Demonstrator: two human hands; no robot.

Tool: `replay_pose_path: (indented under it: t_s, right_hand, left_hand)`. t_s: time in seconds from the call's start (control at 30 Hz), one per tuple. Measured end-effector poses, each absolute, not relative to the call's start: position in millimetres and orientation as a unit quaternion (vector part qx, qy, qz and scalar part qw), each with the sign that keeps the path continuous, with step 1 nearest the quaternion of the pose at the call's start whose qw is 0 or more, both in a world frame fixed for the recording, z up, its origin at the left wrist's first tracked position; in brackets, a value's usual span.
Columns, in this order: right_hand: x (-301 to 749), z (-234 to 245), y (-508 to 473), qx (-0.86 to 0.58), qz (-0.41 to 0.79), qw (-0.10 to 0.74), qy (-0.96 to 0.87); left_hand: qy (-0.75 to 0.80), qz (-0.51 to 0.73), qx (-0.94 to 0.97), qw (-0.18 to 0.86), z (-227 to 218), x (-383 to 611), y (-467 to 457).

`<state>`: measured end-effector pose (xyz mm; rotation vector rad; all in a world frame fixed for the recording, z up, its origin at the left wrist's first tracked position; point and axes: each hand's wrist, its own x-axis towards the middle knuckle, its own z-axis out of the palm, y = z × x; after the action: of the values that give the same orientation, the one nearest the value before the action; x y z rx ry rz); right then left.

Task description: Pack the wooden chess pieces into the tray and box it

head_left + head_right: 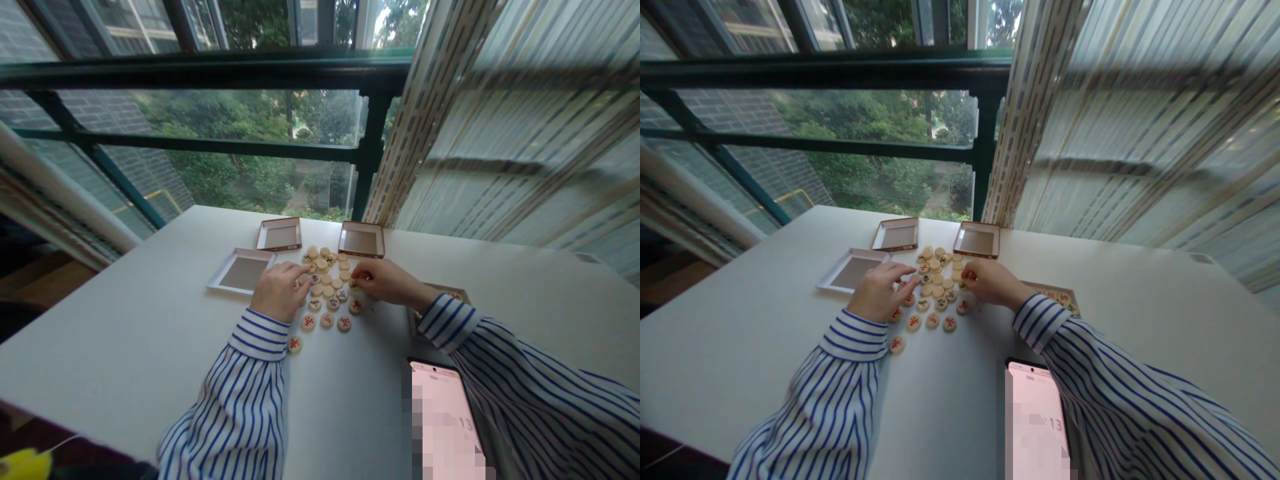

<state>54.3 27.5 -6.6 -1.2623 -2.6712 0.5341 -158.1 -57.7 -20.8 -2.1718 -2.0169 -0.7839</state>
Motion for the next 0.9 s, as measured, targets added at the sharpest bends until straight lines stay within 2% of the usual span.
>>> replay_pose_path:
  t_s: [0.37, 0.9]
  right_hand:
    - [55, -17, 30, -0.401, 0.128, 0.045, -0.906]
    - [52, -17, 22, -0.403, 0.081, 0.016, -0.911]
  left_hand:
    - [-0.706, -0.153, -0.691, 0.016, -24, -161, -55]
    - [-0.712, -0.152, -0.686, 0.008, -44, -163, -40]
